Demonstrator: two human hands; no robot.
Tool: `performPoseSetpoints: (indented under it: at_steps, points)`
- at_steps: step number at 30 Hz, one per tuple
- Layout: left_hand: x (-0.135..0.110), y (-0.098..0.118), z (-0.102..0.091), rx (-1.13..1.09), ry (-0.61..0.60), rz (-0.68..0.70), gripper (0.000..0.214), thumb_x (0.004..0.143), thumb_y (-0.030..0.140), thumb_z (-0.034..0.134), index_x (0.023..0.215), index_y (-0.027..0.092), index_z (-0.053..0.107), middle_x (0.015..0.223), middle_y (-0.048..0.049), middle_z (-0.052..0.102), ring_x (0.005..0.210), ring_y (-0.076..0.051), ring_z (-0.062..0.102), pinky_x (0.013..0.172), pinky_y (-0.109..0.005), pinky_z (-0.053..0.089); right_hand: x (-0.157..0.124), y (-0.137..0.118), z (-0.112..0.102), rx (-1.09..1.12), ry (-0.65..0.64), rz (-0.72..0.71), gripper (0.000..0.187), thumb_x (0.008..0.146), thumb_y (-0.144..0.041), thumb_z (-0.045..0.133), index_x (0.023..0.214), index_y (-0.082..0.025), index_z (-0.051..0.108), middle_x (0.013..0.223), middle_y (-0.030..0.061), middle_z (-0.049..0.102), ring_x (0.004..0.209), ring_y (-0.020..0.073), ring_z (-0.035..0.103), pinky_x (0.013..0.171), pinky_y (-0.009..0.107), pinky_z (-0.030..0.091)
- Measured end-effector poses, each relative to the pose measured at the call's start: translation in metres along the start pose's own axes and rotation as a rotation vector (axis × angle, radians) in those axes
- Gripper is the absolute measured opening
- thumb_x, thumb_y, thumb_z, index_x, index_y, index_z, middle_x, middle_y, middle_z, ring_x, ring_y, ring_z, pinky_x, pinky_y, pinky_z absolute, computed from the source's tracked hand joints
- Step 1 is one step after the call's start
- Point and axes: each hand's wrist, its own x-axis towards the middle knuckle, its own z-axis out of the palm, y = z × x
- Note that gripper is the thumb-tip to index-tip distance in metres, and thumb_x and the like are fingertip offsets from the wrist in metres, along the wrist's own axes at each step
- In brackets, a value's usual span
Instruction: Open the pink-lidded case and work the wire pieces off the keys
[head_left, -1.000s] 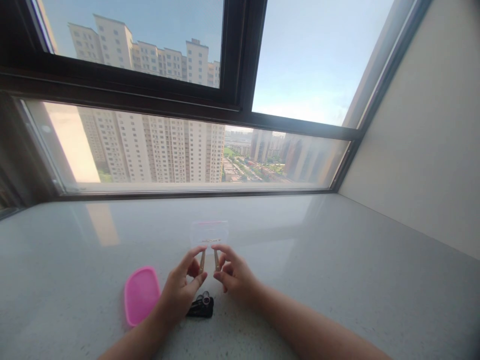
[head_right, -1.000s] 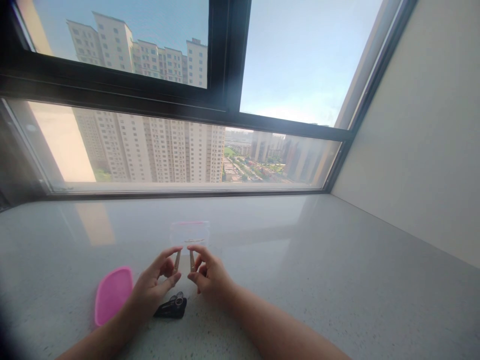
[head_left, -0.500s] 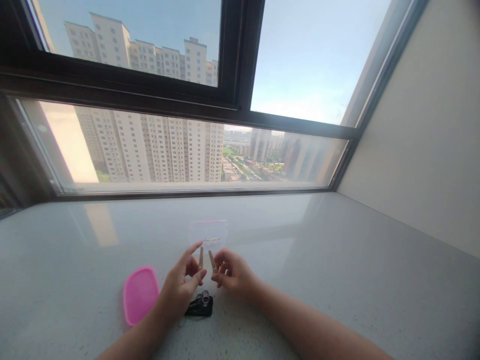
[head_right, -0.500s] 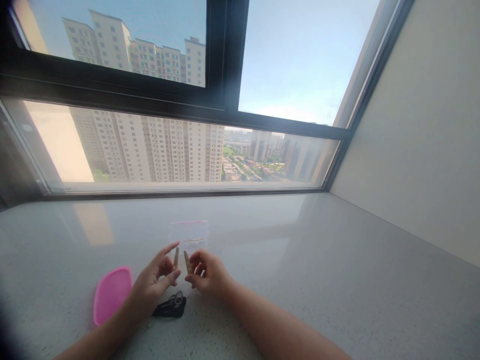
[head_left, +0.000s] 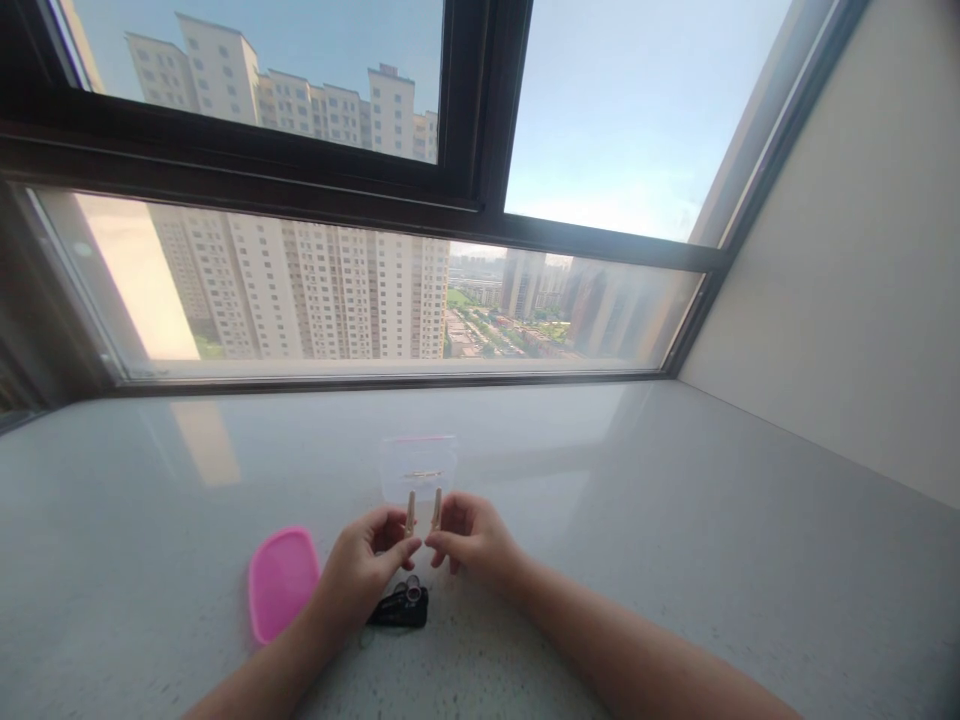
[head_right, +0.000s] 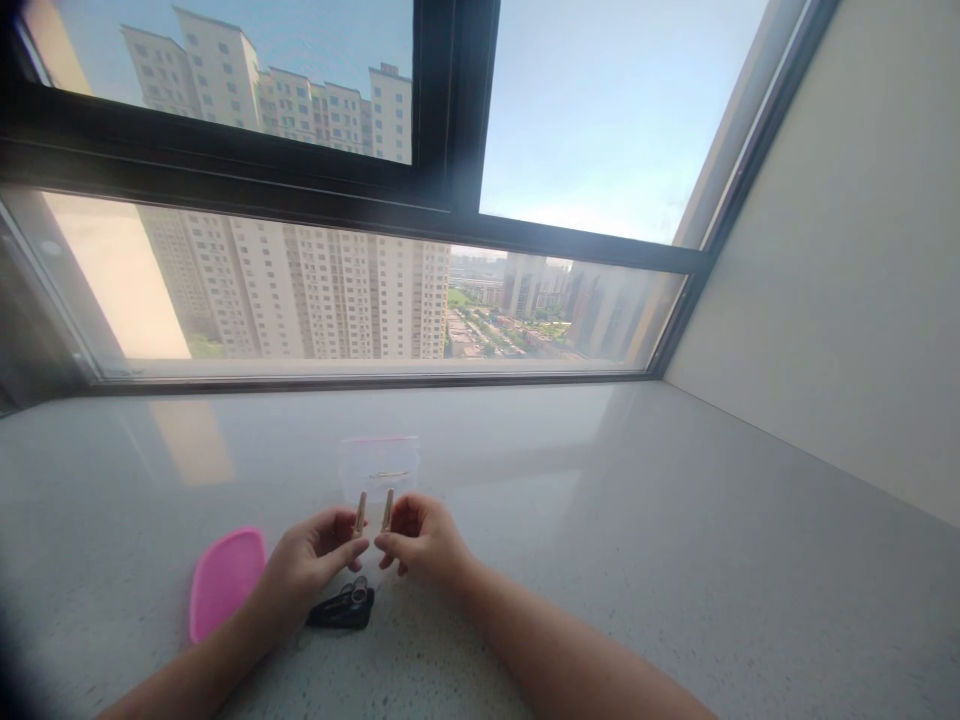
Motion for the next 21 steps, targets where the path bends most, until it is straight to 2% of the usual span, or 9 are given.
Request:
performPoseSetpoints:
  at_steps: [7, 14, 21]
  points:
    - [0.0031, -0.0033, -0.0008, -0.009, 0.003, 0.014, 0.017, 0.076, 0.028, 0.064, 0.087, 0.016, 0.064, 0.062, 0.0025, 0.06, 0.056, -0.015, 0.058, 0.057, -0.026, 0.047, 0.001, -0.0003, 0.003, 0.121, -0.024, 0.017, 0.04, 0.059, -0.038, 0.08, 0.075, -0.013, 0.052, 0.062, 0.0, 0.063, 0.047, 0.0134, 0.062, 0.036, 0.018, 0.045]
    - [0.0012, 0.0021, 0.0001, -0.069, -0.023, -0.017, 0.017, 0.075, 0.026, 0.065, 0.088, 0.016, 0.063, 0.061, 0.0037, 0.056, 0.055, -0.013, 0.056, 0.055, -0.024, 0.045, -0.0014, -0.0032, 0.0057, 0.156, -0.046, 0.03, 0.04, 0.059, -0.036, 0.081, 0.075, -0.013, 0.052, 0.06, -0.0006, 0.062, 0.045, 0.0124, 0.06, 0.039, 0.019, 0.046]
    - [-0.0004, 0.0026, 0.002, -0.141, 0.015, -0.039, 0.036, 0.07, 0.029, 0.071, 0.102, 0.016, 0.061, 0.058, 0.0071, 0.051, 0.05, -0.011, 0.055, 0.049, -0.022, 0.044, -0.0025, -0.0047, 0.0079, 0.154, -0.048, -0.039, 0.035, 0.063, -0.031, 0.079, 0.076, -0.014, 0.052, 0.061, -0.0028, 0.058, 0.045, 0.0095, 0.057, 0.041, 0.018, 0.044]
